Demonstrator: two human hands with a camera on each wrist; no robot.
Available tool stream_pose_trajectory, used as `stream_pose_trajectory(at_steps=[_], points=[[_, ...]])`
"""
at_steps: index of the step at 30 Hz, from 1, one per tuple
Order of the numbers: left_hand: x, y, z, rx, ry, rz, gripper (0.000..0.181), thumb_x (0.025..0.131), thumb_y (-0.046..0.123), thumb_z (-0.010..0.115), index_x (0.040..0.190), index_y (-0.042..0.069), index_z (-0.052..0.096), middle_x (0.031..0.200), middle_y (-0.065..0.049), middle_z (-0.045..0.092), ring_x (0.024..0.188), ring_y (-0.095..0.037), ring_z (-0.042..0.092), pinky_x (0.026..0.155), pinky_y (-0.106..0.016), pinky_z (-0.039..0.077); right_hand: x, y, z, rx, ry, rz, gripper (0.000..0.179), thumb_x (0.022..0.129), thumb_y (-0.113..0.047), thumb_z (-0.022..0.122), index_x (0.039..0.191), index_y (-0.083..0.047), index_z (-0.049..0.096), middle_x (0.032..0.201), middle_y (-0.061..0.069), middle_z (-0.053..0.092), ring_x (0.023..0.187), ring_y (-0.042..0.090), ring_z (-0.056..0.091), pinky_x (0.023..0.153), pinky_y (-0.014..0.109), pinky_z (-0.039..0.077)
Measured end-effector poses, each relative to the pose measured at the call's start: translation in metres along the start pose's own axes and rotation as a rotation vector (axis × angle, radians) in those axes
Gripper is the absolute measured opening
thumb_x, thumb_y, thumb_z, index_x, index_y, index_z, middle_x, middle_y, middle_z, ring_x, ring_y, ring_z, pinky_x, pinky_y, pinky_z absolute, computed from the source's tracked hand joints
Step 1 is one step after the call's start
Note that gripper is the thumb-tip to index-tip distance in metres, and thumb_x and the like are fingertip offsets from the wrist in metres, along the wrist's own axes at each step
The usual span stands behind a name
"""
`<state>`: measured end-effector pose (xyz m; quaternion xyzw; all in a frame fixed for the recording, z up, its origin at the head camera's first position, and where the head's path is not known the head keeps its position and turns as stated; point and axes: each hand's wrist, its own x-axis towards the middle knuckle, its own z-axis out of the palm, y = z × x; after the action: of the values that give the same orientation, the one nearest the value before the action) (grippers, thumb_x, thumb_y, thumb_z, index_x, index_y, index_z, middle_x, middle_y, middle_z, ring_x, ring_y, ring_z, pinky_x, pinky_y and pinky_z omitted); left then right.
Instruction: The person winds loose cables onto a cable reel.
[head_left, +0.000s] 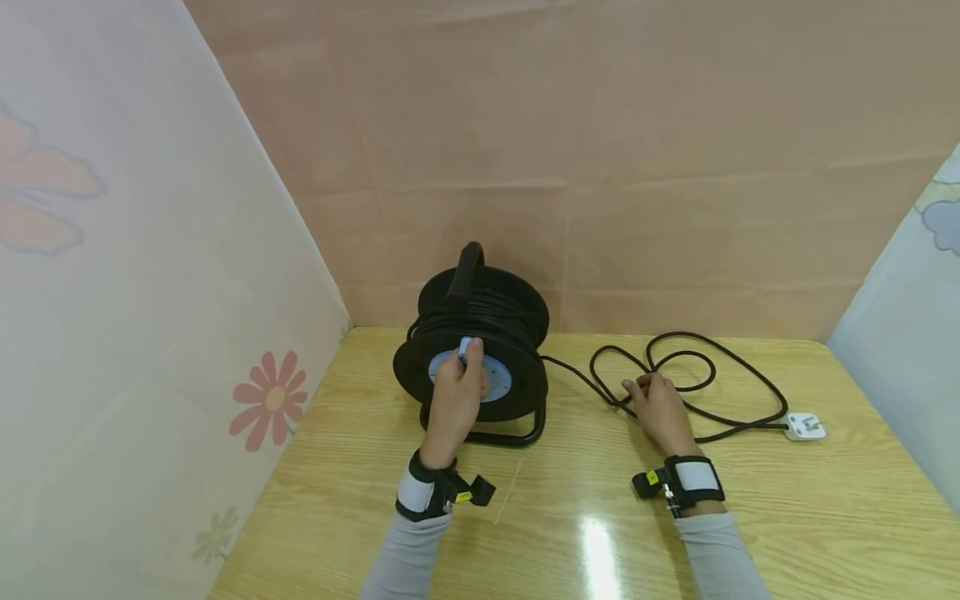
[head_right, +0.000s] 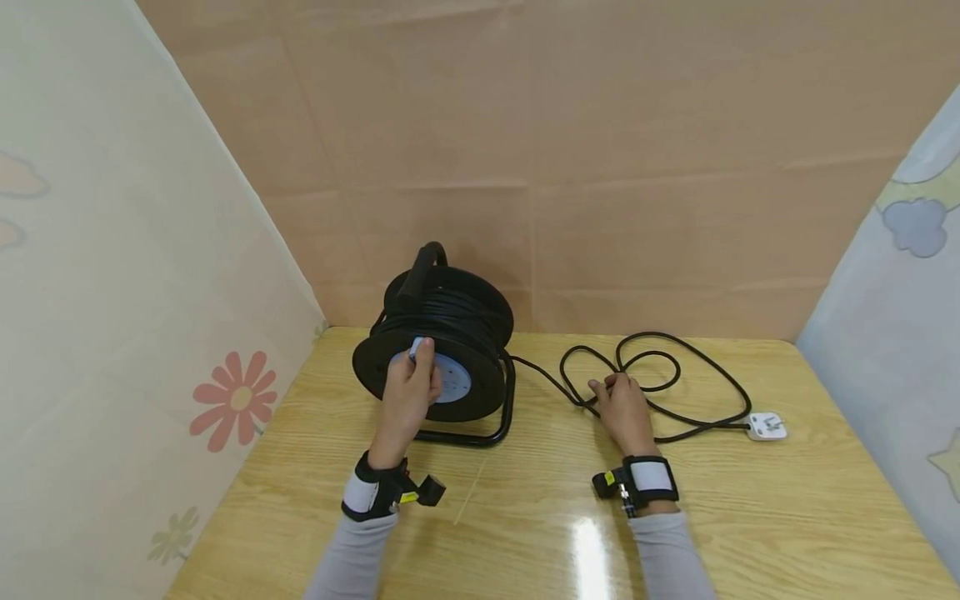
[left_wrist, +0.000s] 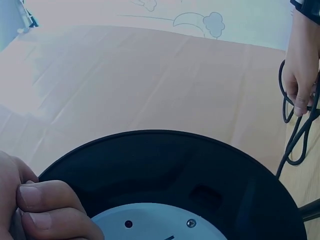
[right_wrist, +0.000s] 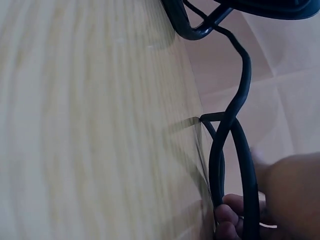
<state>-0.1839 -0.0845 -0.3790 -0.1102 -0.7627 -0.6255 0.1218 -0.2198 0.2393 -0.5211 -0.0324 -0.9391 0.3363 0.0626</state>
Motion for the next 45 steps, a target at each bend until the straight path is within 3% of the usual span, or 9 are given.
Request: stream_pose_trajectory(at_steps=[6, 11, 16, 21, 23, 30, 35, 40, 45], points=[[0.000, 0.001, 0.003, -0.015, -0.015, 0.011, 0.052, 0.105, 0.039, 0.039, 0.064, 0.007, 0.041, 0.051, -0.003, 0.039, 0.045, -0.018, 0.034, 0.049, -0.028, 0.031, 0.004, 0.003, 0.002, -0.037, 0.088, -0.018, 0.039, 0.097, -0.030, 0.060, 0.108, 0.008, 0.057, 0.091, 0.020, 0.058, 0.076, 0.031, 0.057, 0.063, 0.043, 0.047], [-0.003, -0.001, 0.006, -0.006, -0.025, 0.015, 0.055, 0.104, 0.046, 0.038, 0.065, 0.007, 0.044, 0.054, -0.004, 0.042, 0.046, -0.017, 0.036, 0.048, -0.027, 0.033, 0.006, 0.004, 0.001, -0.070, 0.066, 0.036, 0.044, 0.090, -0.033, 0.068, 0.104, 0.006, 0.052, 0.081, 0.018, 0.060, 0.063, 0.025, 0.055, 0.052, 0.038, 0.044], [-0.004, -0.003, 0.010, -0.017, -0.036, 0.016, 0.054, 0.103, 0.047, 0.038, 0.067, 0.007, 0.043, 0.054, -0.005, 0.040, 0.045, -0.018, 0.033, 0.046, -0.027, 0.030, 0.008, -0.001, 0.000, -0.080, 0.040, 0.085, 0.050, 0.090, -0.040, 0.067, 0.094, 0.006, 0.048, 0.064, 0.010, 0.050, 0.049, 0.020, 0.046, 0.041, 0.031, 0.036], [-0.004, -0.002, 0.014, -0.012, -0.068, 0.001, 0.051, 0.105, 0.041, 0.037, 0.068, 0.007, 0.044, 0.054, -0.002, 0.040, 0.045, -0.016, 0.033, 0.047, -0.027, 0.029, 0.009, -0.005, -0.001, -0.138, 0.068, 0.139, 0.047, 0.088, -0.040, 0.068, 0.078, 0.001, 0.047, 0.050, 0.002, 0.037, 0.039, 0.016, 0.038, 0.033, 0.028, 0.027], [-0.004, 0.001, 0.014, -0.014, -0.075, -0.003, 0.049, 0.106, 0.036, 0.037, 0.067, 0.006, 0.044, 0.053, -0.002, 0.039, 0.045, -0.015, 0.033, 0.047, -0.027, 0.029, 0.009, -0.006, -0.001, -0.164, 0.074, 0.157, 0.045, 0.088, -0.038, 0.068, 0.072, -0.001, 0.048, 0.048, 0.003, 0.038, 0.038, 0.017, 0.039, 0.033, 0.028, 0.027], [-0.011, 0.036, 0.008, -0.020, -0.084, -0.009, 0.043, 0.106, 0.026, 0.039, 0.069, 0.005, 0.043, 0.055, 0.000, 0.039, 0.047, -0.010, 0.033, 0.049, -0.026, 0.030, 0.010, -0.010, 0.000, -0.133, 0.087, 0.179, 0.038, 0.090, -0.028, 0.059, 0.062, -0.006, 0.048, 0.048, 0.004, 0.043, 0.041, 0.020, 0.042, 0.035, 0.030, 0.030], [-0.013, 0.036, 0.008, -0.011, -0.090, 0.006, 0.044, 0.107, 0.026, 0.039, 0.068, 0.006, 0.043, 0.054, 0.000, 0.038, 0.046, -0.011, 0.032, 0.048, -0.026, 0.029, 0.007, -0.008, -0.001, -0.065, 0.112, 0.133, 0.045, 0.091, -0.020, 0.058, 0.049, -0.012, 0.041, 0.042, -0.003, 0.032, 0.036, 0.016, 0.034, 0.035, 0.027, 0.025], [-0.013, 0.032, 0.008, -0.037, -0.096, 0.021, 0.045, 0.107, 0.027, 0.038, 0.067, 0.006, 0.041, 0.052, 0.000, 0.035, 0.045, -0.011, 0.029, 0.047, -0.025, 0.028, 0.006, -0.005, -0.002, -0.006, 0.095, 0.107, 0.040, 0.090, -0.017, 0.056, 0.053, -0.011, 0.042, 0.043, -0.004, 0.033, 0.037, 0.014, 0.033, 0.036, 0.027, 0.026], [-0.014, 0.031, 0.008, -0.042, -0.106, 0.032, 0.044, 0.107, 0.027, 0.038, 0.068, 0.007, 0.041, 0.053, -0.001, 0.036, 0.044, -0.010, 0.030, 0.047, -0.025, 0.028, 0.006, -0.001, -0.003, -0.019, 0.050, 0.119, 0.022, 0.091, -0.017, 0.051, 0.076, -0.002, 0.049, 0.056, 0.005, 0.044, 0.045, 0.018, 0.040, 0.041, 0.029, 0.031]])
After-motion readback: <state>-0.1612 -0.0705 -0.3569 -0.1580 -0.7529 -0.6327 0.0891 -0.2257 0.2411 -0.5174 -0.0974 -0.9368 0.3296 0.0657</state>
